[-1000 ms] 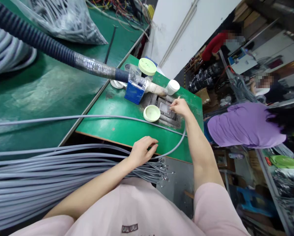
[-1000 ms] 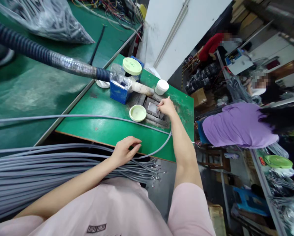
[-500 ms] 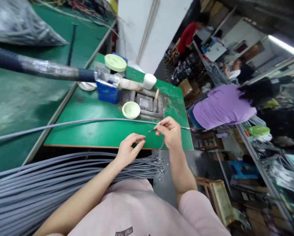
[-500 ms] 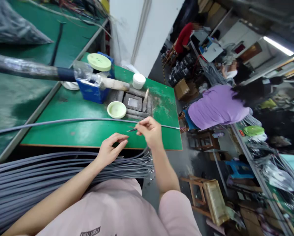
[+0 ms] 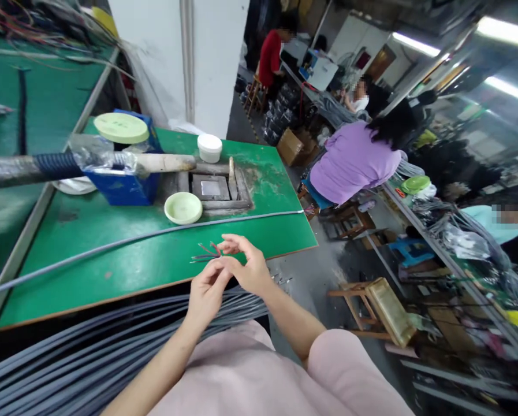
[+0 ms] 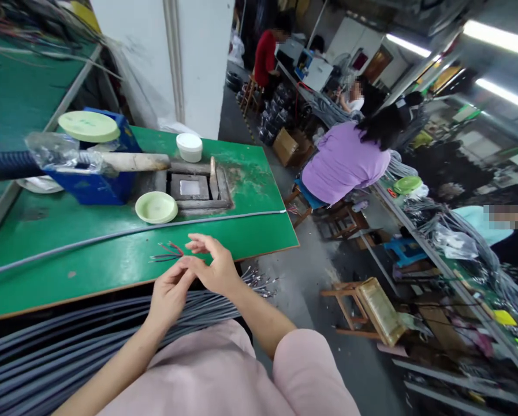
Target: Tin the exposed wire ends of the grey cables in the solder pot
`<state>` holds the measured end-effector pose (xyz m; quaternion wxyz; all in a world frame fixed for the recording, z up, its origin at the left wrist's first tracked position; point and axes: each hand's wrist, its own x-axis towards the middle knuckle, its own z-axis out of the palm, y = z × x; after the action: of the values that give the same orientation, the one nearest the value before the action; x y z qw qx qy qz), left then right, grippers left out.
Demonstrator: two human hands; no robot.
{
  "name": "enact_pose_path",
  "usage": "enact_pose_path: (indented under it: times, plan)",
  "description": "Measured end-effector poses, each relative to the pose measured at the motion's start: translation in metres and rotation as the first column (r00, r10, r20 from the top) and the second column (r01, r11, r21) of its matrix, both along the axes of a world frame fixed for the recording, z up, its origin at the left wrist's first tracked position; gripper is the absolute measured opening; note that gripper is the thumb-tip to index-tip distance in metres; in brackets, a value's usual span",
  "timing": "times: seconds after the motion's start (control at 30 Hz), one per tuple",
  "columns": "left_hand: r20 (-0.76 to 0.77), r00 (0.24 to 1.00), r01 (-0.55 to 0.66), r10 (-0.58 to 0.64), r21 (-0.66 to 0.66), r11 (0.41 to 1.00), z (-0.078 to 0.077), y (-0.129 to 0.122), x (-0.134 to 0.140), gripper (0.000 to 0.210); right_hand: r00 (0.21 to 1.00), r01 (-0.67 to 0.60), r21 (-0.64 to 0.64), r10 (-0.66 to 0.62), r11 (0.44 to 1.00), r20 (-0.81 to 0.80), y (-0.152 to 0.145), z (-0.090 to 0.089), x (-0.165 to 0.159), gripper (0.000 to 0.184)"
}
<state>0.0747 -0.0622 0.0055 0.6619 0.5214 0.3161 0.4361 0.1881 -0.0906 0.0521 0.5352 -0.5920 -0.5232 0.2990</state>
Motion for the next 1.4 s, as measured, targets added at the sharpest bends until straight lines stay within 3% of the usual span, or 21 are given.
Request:
enact_pose_path:
  times: [0.17,0.3,0.4,0.57,0.73,0.83,1.03,1.23,1.4]
  plan:
    - [-0.071,0.991,-0.113,0.112,0.001,0.994,0.004,0.008,-0.014,0.021,0.962,-0.025,-0.025,0.031,0.999,0.270,-0.023,-0.020,0.006,0.027]
    - [-0.087,0.993,-0.081,0.081,0.000,0.997,0.004,0.009,-0.020,0.021,0.905,-0.080,-0.029,0.085,0.996,0.417,-0.034,-0.027,0.003,0.028]
    - [-0.021,0.999,-0.047,0.044,-0.112,0.993,0.004,0.008,-0.022,0.027,0.930,-0.169,-0.028,0.169,0.985,0.328,-0.038,-0.022,0.003,0.036]
    - [0.185,0.982,0.089,-0.038,-0.276,0.957,0.013,0.011,-0.027,0.033,0.916,-0.400,-0.163,0.399,0.902,-0.044,-0.045,-0.012,0.011,0.039]
    - [0.309,0.939,0.222,-0.153,-0.201,0.954,0.022,0.014,-0.033,0.021,0.811,-0.578,-0.243,0.514,0.779,-0.281,-0.051,-0.011,0.019,0.041]
    - [0.319,0.923,0.270,-0.215,-0.137,0.953,0.023,0.011,-0.034,0.019,0.767,-0.634,-0.252,0.554,0.731,-0.323,-0.051,-0.013,0.020,0.042]
    - [0.293,0.910,0.351,-0.292,-0.173,0.920,0.024,0.002,-0.031,0.018,0.836,-0.521,-0.183,0.455,0.834,-0.308,-0.049,-0.013,0.009,0.041]
    - [0.273,0.934,0.289,-0.229,-0.204,0.935,0.024,0.000,-0.034,0.028,0.764,-0.595,-0.151,0.498,0.789,-0.411,-0.049,-0.010,0.009,0.037]
    - [0.237,0.966,0.169,-0.103,-0.276,0.946,0.027,-0.003,-0.030,0.042,0.792,-0.583,-0.216,0.488,0.783,-0.367,-0.049,-0.012,0.005,0.039]
